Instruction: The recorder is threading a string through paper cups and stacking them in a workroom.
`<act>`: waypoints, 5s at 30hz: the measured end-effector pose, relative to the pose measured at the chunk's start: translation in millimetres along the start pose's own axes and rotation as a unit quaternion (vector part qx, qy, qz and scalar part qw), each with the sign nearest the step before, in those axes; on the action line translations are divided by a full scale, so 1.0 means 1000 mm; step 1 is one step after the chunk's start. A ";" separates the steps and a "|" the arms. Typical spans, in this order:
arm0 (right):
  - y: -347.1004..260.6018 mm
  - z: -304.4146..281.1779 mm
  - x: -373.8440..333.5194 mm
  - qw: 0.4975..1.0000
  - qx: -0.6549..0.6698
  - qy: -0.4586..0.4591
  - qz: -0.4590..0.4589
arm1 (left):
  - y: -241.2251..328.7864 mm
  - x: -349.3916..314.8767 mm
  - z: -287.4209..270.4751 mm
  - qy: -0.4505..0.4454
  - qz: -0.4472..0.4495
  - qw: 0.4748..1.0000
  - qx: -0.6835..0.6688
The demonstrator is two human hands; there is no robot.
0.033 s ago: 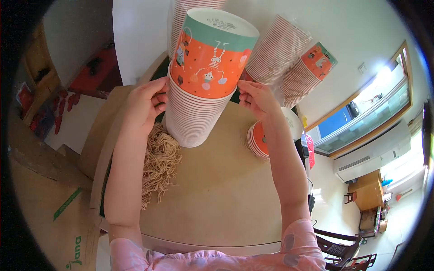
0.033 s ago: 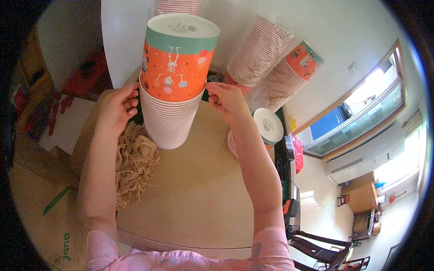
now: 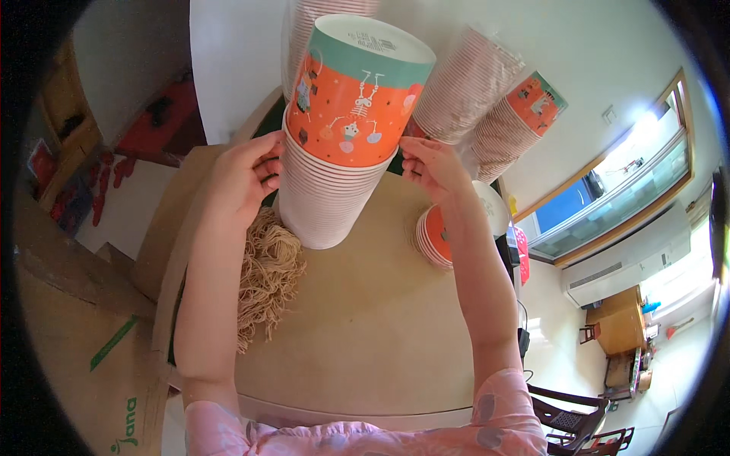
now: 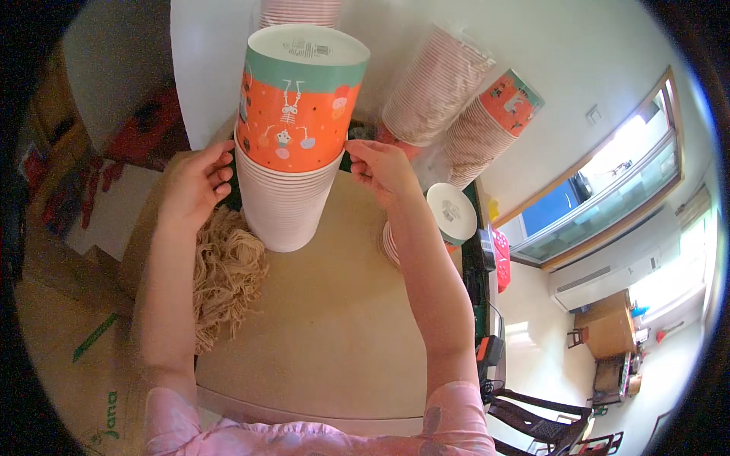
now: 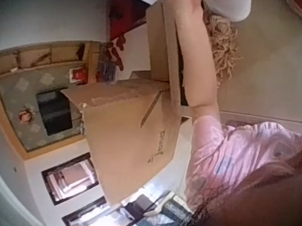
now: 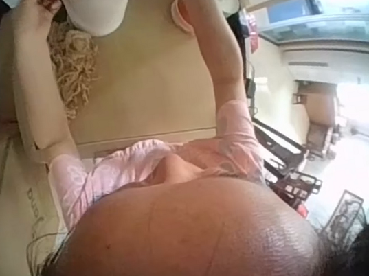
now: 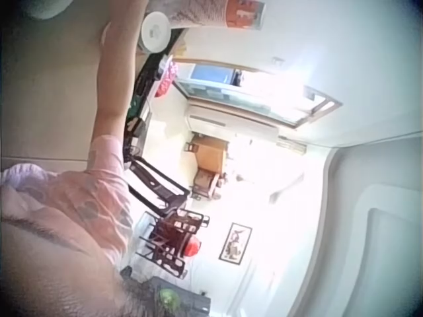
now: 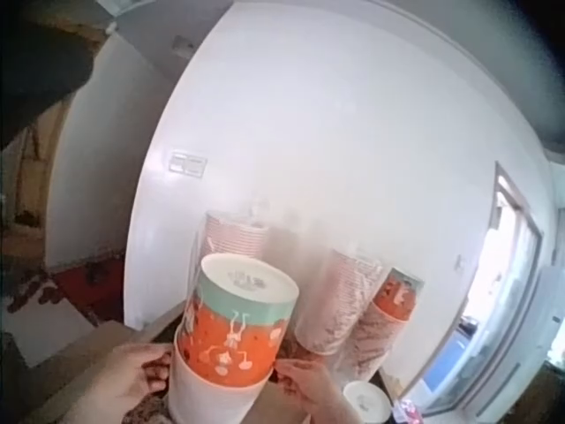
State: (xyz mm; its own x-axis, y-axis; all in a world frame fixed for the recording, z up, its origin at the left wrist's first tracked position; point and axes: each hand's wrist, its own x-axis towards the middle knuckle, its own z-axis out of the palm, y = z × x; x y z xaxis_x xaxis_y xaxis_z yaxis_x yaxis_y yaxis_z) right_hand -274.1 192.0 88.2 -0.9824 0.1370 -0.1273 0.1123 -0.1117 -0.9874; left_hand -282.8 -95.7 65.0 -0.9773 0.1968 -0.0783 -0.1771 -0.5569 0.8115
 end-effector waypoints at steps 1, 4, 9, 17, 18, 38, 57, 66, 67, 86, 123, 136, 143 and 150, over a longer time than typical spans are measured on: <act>-0.001 0.000 0.000 1.000 0.000 0.000 -0.001 | 0.000 0.001 -0.002 -0.001 0.000 1.000 0.000; -0.001 0.002 0.000 1.000 0.021 -0.004 0.006 | 0.004 0.000 -0.006 -0.017 -0.031 0.997 -0.062; -0.009 -0.003 0.004 0.996 0.083 -0.033 0.024 | 0.009 0.006 0.001 -0.056 -0.014 0.997 -0.056; -0.006 -0.008 0.002 0.999 0.011 -0.023 0.025 | 0.002 0.014 0.011 0.029 0.028 0.991 0.124; -0.008 -0.007 0.002 1.000 -0.001 -0.011 0.028 | 0.003 0.019 0.011 0.056 0.027 0.987 0.148; -0.046 -0.013 0.022 0.996 0.032 -0.067 0.055 | 0.073 0.058 0.026 -0.023 -0.069 0.947 0.314; 0.027 -0.036 -0.232 0.939 -0.206 -0.058 -0.268 | -0.002 -0.137 -0.035 -0.089 0.162 0.873 0.452; 0.130 -0.028 -0.298 0.872 -0.407 -0.003 -0.272 | -0.115 -0.200 -0.118 0.089 0.082 0.869 0.480; 0.125 -0.022 -0.307 0.839 -0.462 0.010 -0.288 | -0.120 -0.204 -0.122 0.098 0.110 0.855 0.497; 0.158 0.137 -0.455 0.670 -0.338 -0.319 -0.579 | -0.132 -0.197 -0.123 0.143 0.170 0.662 0.716; 0.228 0.032 -0.346 0.905 0.379 -0.025 0.192 | -0.155 -0.321 -0.053 -0.211 -0.042 0.806 0.551; 0.204 -0.047 -0.372 0.907 -0.397 0.100 0.100 | -0.126 -0.282 -0.054 -0.129 -0.027 0.835 0.534; 0.185 -0.002 -0.360 0.936 -0.304 0.089 -0.156 | -0.135 -0.284 -0.037 -0.159 -0.030 0.841 0.516; 0.209 0.066 -0.351 0.990 -0.115 -0.042 -0.074 | -0.142 -0.279 -0.028 -0.172 -0.040 0.852 0.492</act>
State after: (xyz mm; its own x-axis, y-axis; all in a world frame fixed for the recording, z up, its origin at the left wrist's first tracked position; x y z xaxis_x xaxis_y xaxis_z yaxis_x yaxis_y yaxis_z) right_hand 84.2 55.7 -66.8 -0.9985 0.0511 0.0189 -0.0120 0.1325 -0.9911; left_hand 12.2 -94.0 -44.7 -0.8447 0.5219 -0.1191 0.1073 0.3830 0.9175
